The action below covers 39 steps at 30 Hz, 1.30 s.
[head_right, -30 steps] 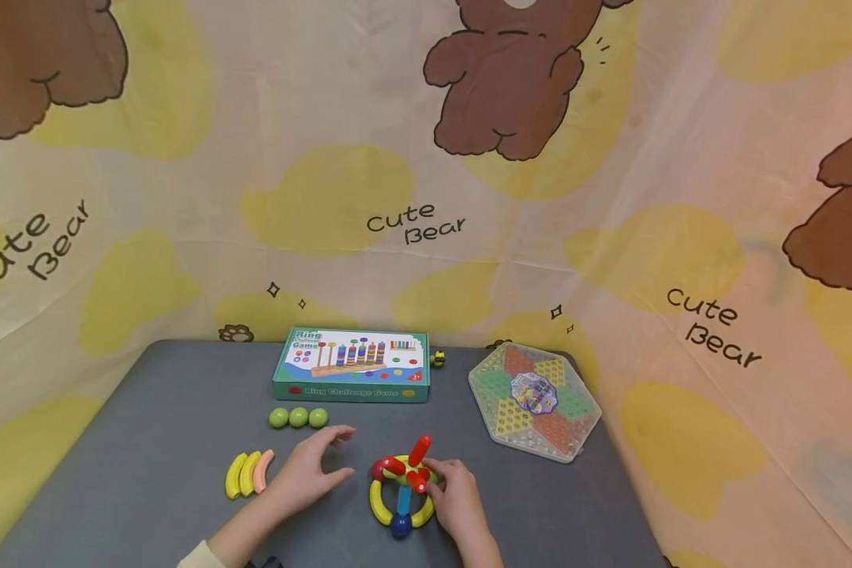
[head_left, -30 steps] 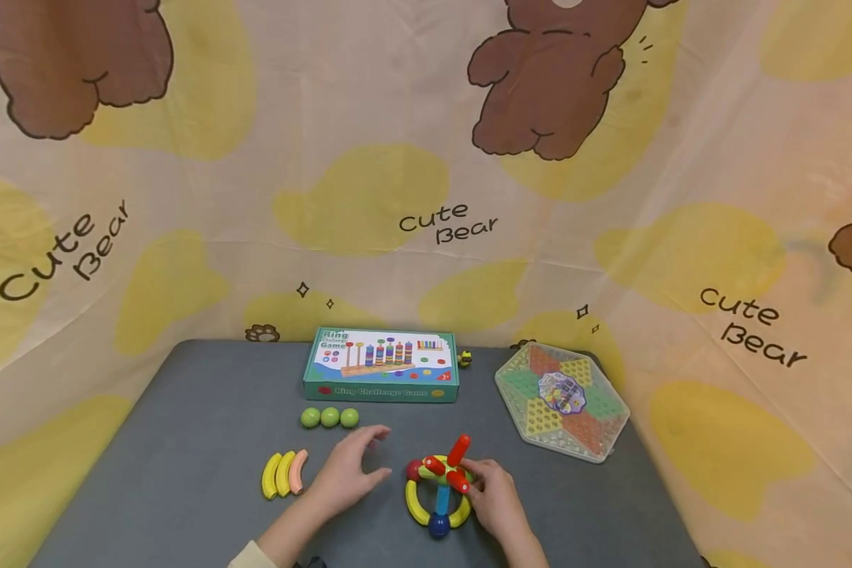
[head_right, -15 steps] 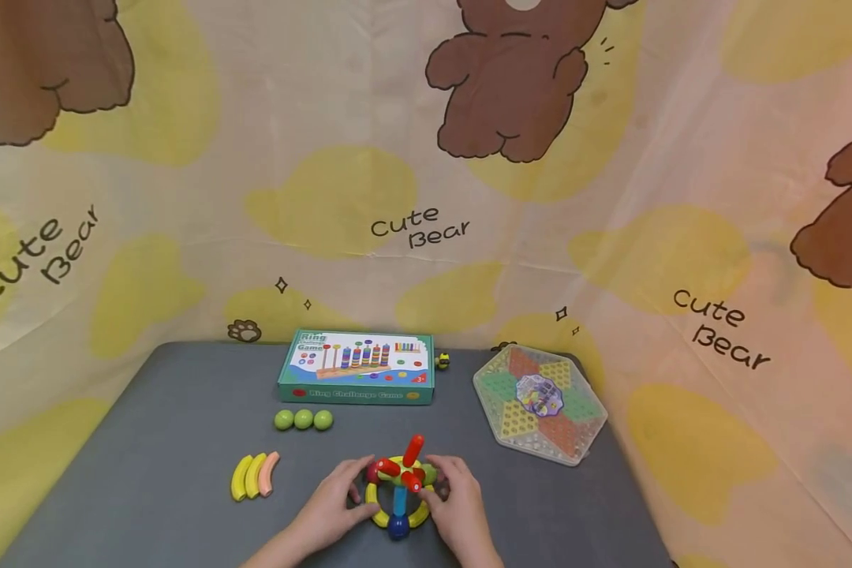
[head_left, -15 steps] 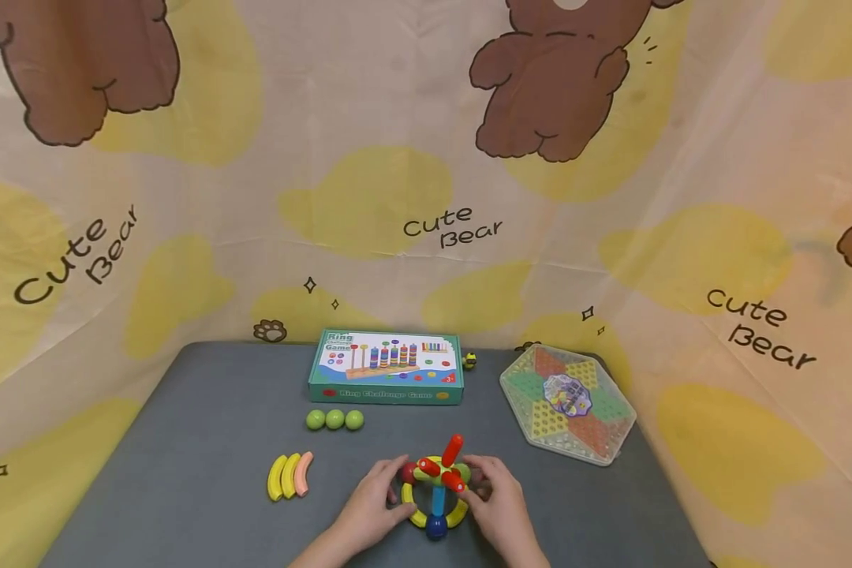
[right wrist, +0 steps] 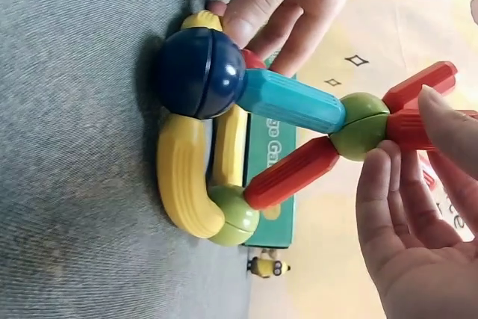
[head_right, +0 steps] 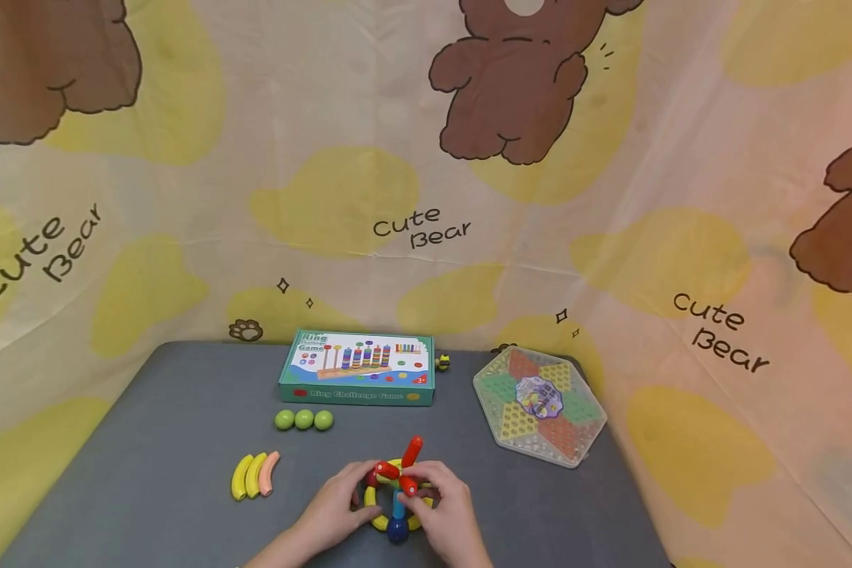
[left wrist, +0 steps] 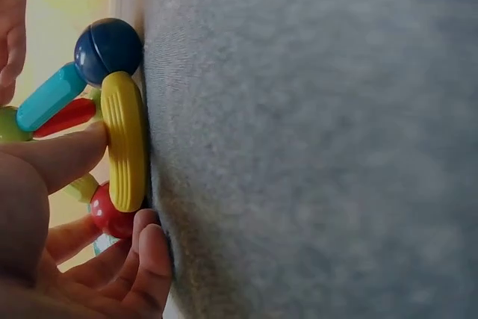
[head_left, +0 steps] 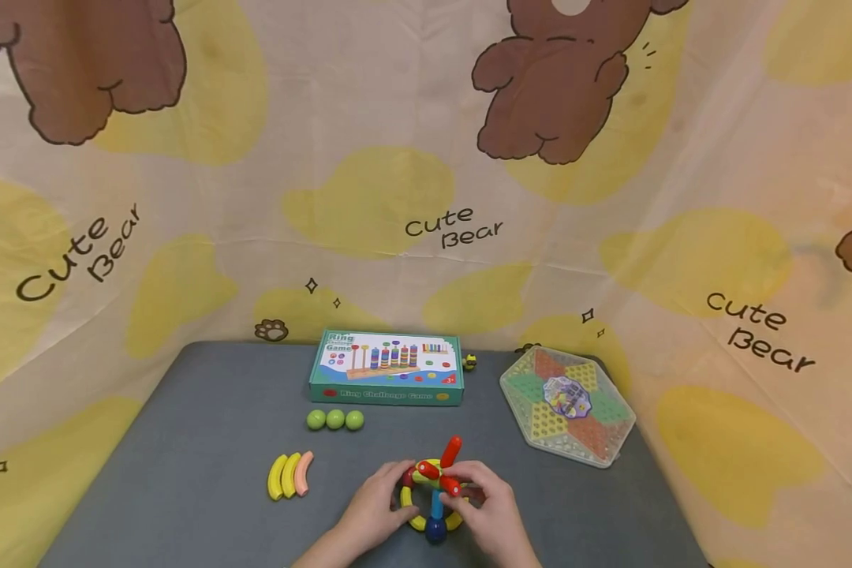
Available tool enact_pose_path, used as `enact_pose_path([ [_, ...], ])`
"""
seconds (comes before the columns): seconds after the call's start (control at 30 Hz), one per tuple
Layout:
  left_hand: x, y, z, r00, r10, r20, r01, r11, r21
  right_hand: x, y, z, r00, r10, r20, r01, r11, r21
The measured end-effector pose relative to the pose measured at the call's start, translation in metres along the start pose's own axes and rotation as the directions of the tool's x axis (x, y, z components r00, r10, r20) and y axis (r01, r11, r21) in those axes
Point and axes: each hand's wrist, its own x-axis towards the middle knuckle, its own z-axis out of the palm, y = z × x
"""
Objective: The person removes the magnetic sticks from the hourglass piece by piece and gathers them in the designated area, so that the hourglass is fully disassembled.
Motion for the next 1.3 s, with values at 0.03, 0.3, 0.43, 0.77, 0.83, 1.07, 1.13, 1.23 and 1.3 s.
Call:
enact_pose_path([
  [0.03, -0.001, 0.0, 0.0, 1.0, -0.001, 0.004, 0.001, 1.0, -0.01, 0.0, -0.001, 0.0, 1.0, -0.004, 0.001, 0.004, 1.0, -0.006],
  [0.3, -0.004, 0.0, 0.001, 1.0, -0.009, -0.007, 0.009, 0.999, -0.045, 0.002, -0.005, 0.0, 1.0, -0.003, 0.016, 0.003, 1.0, -0.016],
  [0.43, -0.005, 0.001, 0.001, 1.0, -0.012, -0.01, 0.011, 0.999, -0.045, 0.001, -0.008, -0.002, 0.998, 0.045, 0.047, -0.044, 0.999, -0.004],
  [0.77, -0.004, 0.003, 0.005, 0.998, -0.042, -0.045, 0.042, 0.999, -0.012, -0.002, -0.011, -0.021, 0.991, 0.124, -0.041, -0.122, 0.992, 0.032],
  [0.83, -0.003, 0.002, 0.005, 0.998, -0.043, -0.048, 0.043, 0.999, -0.009, -0.001, -0.009, -0.025, 0.988, 0.142, -0.069, -0.137, 0.988, 0.073],
  [1.07, -0.003, 0.002, 0.004, 0.998, -0.041, -0.044, 0.04, 0.999, -0.018, 0.005, 0.008, -0.044, 0.966, 0.187, -0.179, -0.18, 0.982, 0.053],
  [1.13, -0.003, 0.002, 0.003, 0.998, -0.037, -0.049, 0.036, 0.999, -0.027, 0.007, 0.015, -0.05, 0.965, 0.186, -0.186, -0.19, 0.982, -0.003],
  [1.23, -0.004, 0.001, -0.001, 0.998, -0.044, -0.052, 0.041, 0.998, -0.043, 0.011, 0.027, -0.057, 0.965, 0.199, -0.17, -0.219, 0.97, -0.105],
  [1.3, -0.005, -0.001, -0.004, 0.997, -0.053, -0.053, 0.051, 0.998, -0.043, 0.013, 0.035, -0.06, 0.968, 0.207, -0.145, -0.229, 0.96, -0.159],
])
